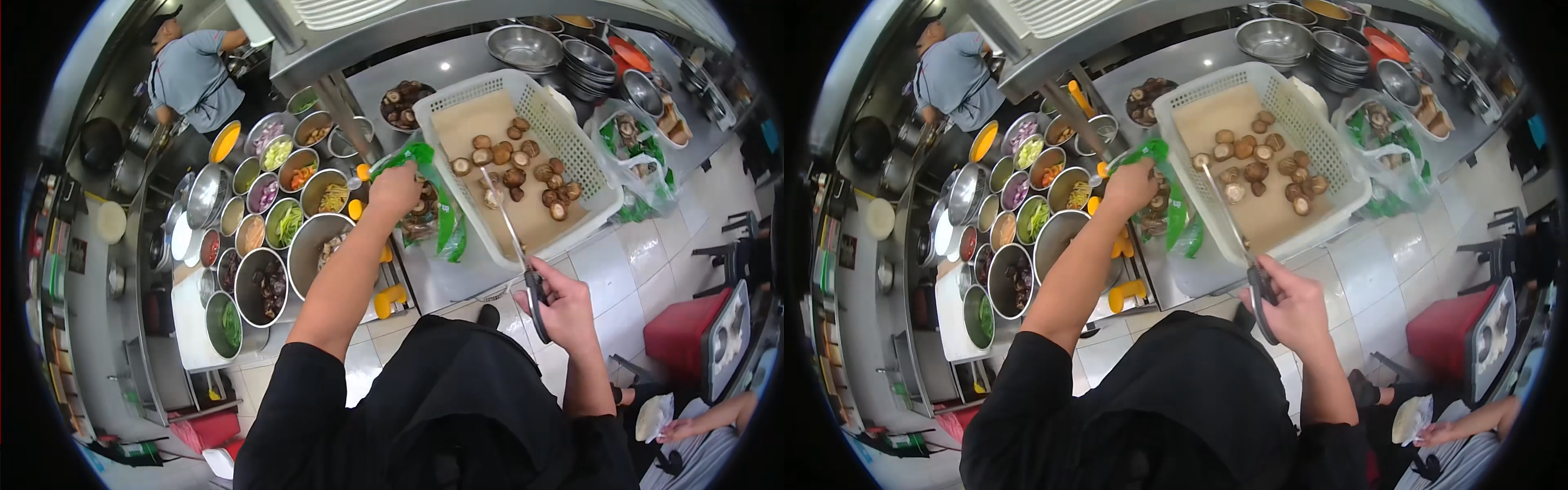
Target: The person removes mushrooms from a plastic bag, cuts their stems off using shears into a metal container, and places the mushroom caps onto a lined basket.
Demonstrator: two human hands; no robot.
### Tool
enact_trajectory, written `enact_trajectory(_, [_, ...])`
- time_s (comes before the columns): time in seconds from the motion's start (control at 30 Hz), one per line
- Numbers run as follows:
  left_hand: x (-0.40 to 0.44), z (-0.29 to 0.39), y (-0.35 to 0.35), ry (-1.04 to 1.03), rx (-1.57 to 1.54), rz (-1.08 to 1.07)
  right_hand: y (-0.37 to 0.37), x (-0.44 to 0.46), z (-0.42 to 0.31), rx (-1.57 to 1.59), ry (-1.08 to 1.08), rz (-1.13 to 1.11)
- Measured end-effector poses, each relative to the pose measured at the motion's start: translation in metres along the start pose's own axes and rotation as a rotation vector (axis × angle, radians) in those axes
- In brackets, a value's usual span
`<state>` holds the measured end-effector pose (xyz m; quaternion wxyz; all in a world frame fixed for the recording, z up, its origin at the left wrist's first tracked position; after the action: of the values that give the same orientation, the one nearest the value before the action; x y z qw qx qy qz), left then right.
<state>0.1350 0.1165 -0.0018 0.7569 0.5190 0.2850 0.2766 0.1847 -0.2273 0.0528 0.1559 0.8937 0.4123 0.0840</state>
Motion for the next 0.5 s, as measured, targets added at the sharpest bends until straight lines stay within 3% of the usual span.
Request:
enact_trajectory(0.07, [-0.011, -0.009, 0.008, -0.030, -0.094, 0.046, -0.006, 0.000, -0.002, 0.025, 0.013, -0.018])
enact_trajectory(0.13, [-0.048, -0.044, 0.026, -0.003, -0.714, 0.112, -0.015, 0.004, -0.008, -0.037, 0.096, -0.044])
enact_trajectory(0.2, [-0.085, -0.048, 0.041, 0.116, -1.012, 0.029, -0.035, 0.008, -0.026, -0.190, 0.279, -0.101])
enact_trajectory(0.23, [-0.099, -0.052, 0.045, 0.175, -1.165, -0.005, -0.046, 0.012, -0.029, -0.232, 0.218, -0.163])
enact_trajectory(0.37, [-0.138, -0.085, 0.046, 0.157, -1.235, 0.078, -0.089, 0.024, -0.043, -0.360, 0.307, -0.266])
enact_trajectory(0.5, [-0.169, -0.108, 0.052, 0.158, -1.109, 0.171, -0.127, 0.032, -0.056, -0.469, 0.354, -0.427])
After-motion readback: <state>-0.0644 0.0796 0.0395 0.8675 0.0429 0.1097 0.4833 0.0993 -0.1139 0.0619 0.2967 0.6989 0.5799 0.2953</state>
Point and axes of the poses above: each hand's wrist, its own x-axis towards the middle knuckle, its own y-axis out of the back of the hand, z = x × y, the point moved 8 cm from there along x, towards the middle knuckle, and after that the axes turned 6 degrees about y, right-handed, at the moved point
